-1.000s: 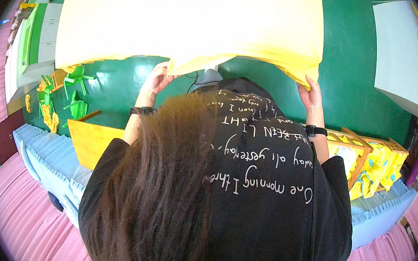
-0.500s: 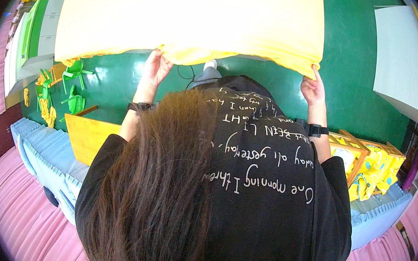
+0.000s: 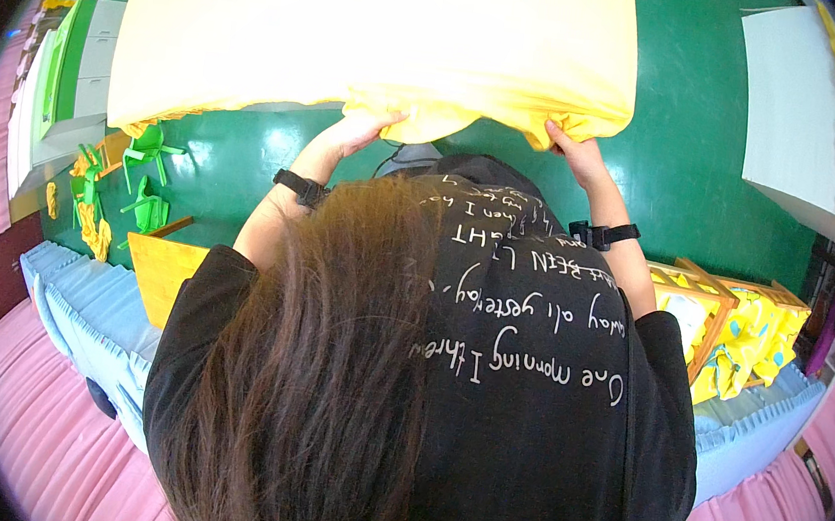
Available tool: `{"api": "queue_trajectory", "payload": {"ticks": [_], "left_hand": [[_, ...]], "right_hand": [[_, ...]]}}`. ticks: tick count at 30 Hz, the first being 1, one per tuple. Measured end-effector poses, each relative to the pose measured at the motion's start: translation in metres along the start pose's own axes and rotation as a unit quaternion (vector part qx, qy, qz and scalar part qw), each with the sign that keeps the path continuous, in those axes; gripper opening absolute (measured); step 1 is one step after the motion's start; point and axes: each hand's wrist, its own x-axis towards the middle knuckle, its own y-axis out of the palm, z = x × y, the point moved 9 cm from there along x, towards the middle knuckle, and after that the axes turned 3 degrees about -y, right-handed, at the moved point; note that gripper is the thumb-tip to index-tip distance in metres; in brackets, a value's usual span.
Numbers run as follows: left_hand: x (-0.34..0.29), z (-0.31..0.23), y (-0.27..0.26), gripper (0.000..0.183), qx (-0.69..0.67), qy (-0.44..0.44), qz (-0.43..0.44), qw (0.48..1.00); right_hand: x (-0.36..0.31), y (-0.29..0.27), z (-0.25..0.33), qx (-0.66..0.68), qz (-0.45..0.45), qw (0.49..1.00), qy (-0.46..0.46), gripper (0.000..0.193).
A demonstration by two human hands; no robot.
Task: The person spreads a yellow fitted sheet over a pink mattress, smooths it out by hand, then picks up another yellow fabric item from the floor and spreads it over the mattress.
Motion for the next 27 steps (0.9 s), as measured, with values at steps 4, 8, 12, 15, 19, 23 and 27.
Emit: {"api": "queue_trajectory", "payload": {"ticks": [4, 8, 12, 15, 19, 23, 27], "left_hand": [[0.014, 0.048, -0.021, 0.036, 0.053, -0.067, 0.09, 0.992], [0.007, 0.056, -0.028, 0.036, 0.01, -0.06, 0.128, 0.99], [0.004, 0.054, -0.072, 0.034, -0.124, -0.021, -0.023, 0.992], [-0.014, 0.034, -0.137, 0.045, -0.519, 0.199, -0.036, 0.83], [-0.052, -0.005, -0.171, 0.051, -0.63, 0.322, -0.032, 0.706], [-0.06, 0.009, -0.198, 0.059, -0.629, 0.325, -0.102, 0.698], [-0.075, 0.017, -0.228, 0.056, -0.63, 0.355, -0.148, 0.674]], "right_hand": [[-0.007, -0.005, -0.019, -0.037, -0.014, 0.995, 0.096, 0.02], [-0.001, -0.014, -0.043, 0.016, 0.006, 0.995, 0.095, 0.017], [0.001, -0.043, -0.066, -0.03, -0.062, 0.995, 0.069, 0.014], [0.002, -0.039, -0.067, -0.012, -0.065, 0.996, 0.055, 0.013], [0.004, -0.037, -0.08, 0.005, -0.06, 0.996, 0.07, 0.015], [0.002, -0.029, -0.071, 0.029, -0.08, 0.995, 0.057, 0.015], [-0.005, -0.029, -0.072, 0.052, -0.104, 0.992, 0.058, 0.013]]}}
